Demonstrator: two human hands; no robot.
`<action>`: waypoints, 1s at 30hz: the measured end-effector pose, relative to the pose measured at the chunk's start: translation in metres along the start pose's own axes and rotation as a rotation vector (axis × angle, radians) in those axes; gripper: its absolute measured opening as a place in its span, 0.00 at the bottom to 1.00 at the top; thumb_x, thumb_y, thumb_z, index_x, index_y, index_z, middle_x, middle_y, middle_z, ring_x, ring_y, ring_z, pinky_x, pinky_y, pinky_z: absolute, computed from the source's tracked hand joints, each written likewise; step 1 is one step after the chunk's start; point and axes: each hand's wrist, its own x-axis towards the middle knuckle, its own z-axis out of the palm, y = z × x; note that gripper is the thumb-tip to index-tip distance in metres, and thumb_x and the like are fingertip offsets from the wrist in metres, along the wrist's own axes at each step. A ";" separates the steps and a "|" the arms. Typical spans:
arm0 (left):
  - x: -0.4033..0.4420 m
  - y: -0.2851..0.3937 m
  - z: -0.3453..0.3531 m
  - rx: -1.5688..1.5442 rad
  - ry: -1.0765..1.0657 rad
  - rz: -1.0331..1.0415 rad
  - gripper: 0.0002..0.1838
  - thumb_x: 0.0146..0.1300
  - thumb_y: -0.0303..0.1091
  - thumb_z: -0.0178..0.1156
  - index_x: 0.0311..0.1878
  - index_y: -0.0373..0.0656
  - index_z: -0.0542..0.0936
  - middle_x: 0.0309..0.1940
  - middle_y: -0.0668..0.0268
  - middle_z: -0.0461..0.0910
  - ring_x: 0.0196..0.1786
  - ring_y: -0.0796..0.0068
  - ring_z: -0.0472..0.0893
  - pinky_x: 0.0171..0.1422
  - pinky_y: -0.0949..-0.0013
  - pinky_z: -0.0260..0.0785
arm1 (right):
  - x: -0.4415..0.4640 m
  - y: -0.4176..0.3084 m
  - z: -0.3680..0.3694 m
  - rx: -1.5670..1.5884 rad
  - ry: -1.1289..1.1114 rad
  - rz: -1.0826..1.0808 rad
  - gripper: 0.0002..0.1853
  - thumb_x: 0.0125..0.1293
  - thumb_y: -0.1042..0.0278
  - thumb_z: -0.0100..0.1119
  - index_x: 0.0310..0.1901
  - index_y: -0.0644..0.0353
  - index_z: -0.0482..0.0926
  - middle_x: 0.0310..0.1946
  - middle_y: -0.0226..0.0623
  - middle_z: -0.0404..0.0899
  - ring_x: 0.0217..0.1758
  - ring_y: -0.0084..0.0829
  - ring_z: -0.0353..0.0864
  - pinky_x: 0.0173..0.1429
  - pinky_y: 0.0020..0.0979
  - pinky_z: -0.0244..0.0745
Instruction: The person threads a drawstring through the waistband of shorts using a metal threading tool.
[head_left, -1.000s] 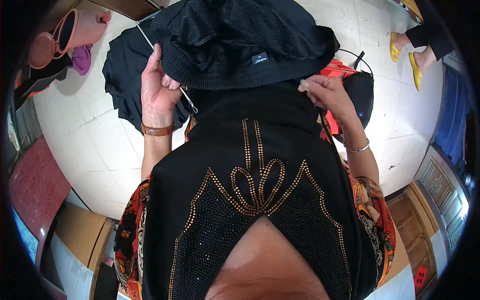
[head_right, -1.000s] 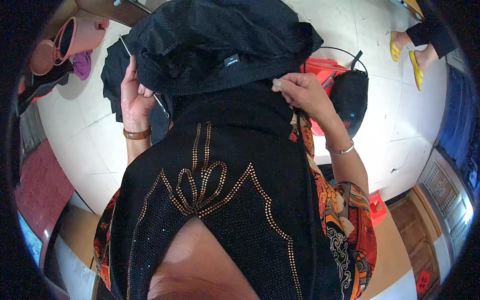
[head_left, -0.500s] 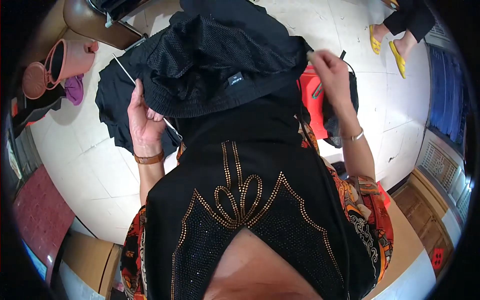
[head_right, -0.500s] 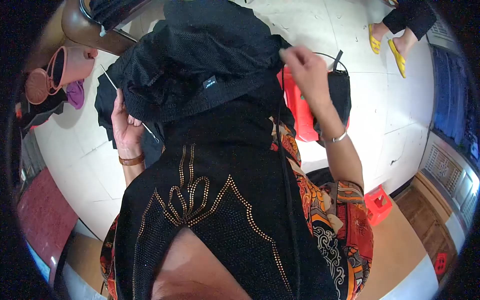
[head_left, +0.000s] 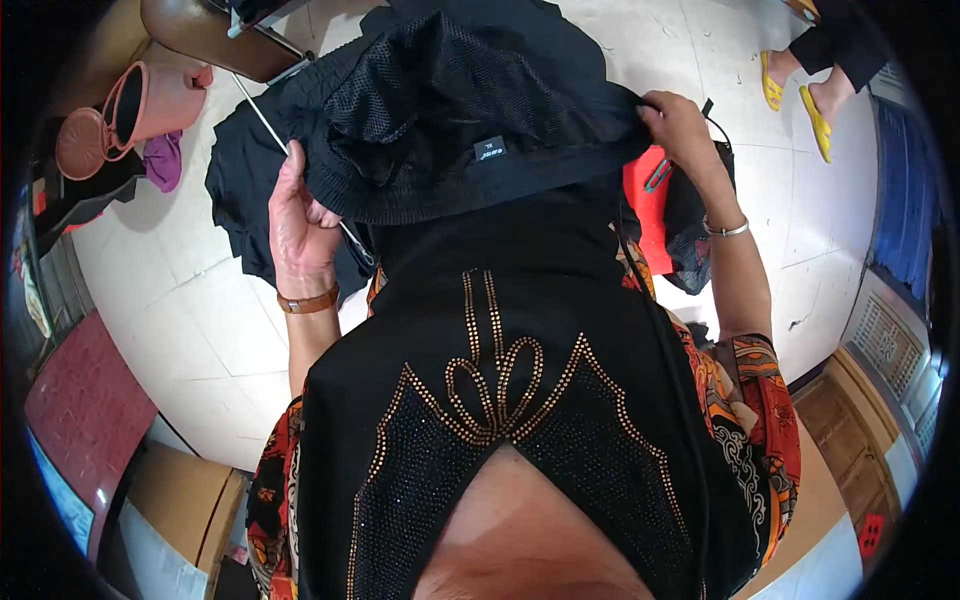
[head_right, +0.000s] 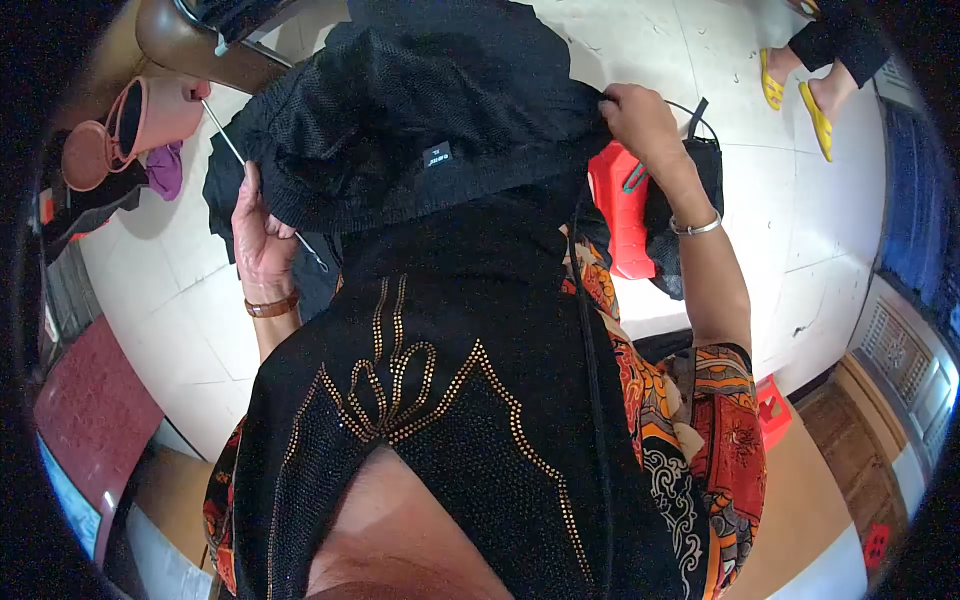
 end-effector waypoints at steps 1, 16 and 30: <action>0.001 0.001 0.003 0.017 0.030 0.011 0.06 0.64 0.34 0.52 0.33 0.45 0.77 0.13 0.79 0.66 0.10 0.90 0.48 0.12 0.83 0.36 | -0.002 -0.001 -0.002 0.089 -0.024 0.058 0.10 0.62 0.68 0.52 0.40 0.65 0.77 0.34 0.37 0.78 0.32 0.24 0.75 0.36 0.23 0.71; 0.016 0.006 0.000 0.051 0.202 0.117 0.07 0.63 0.32 0.53 0.38 0.40 0.77 0.29 0.67 0.82 0.11 0.89 0.66 0.11 0.88 0.53 | -0.010 -0.014 -0.009 1.692 -0.263 0.028 0.12 0.64 0.74 0.48 0.46 0.72 0.72 0.39 0.42 0.78 0.37 0.28 0.79 0.45 0.27 0.77; 0.018 0.004 0.013 0.066 0.167 0.125 0.10 0.65 0.35 0.50 0.36 0.41 0.77 0.24 0.70 0.79 0.10 0.88 0.62 0.12 0.87 0.52 | -0.015 -0.019 -0.001 1.683 -0.277 0.199 0.13 0.64 0.69 0.50 0.46 0.70 0.73 0.40 0.44 0.79 0.38 0.28 0.80 0.45 0.24 0.76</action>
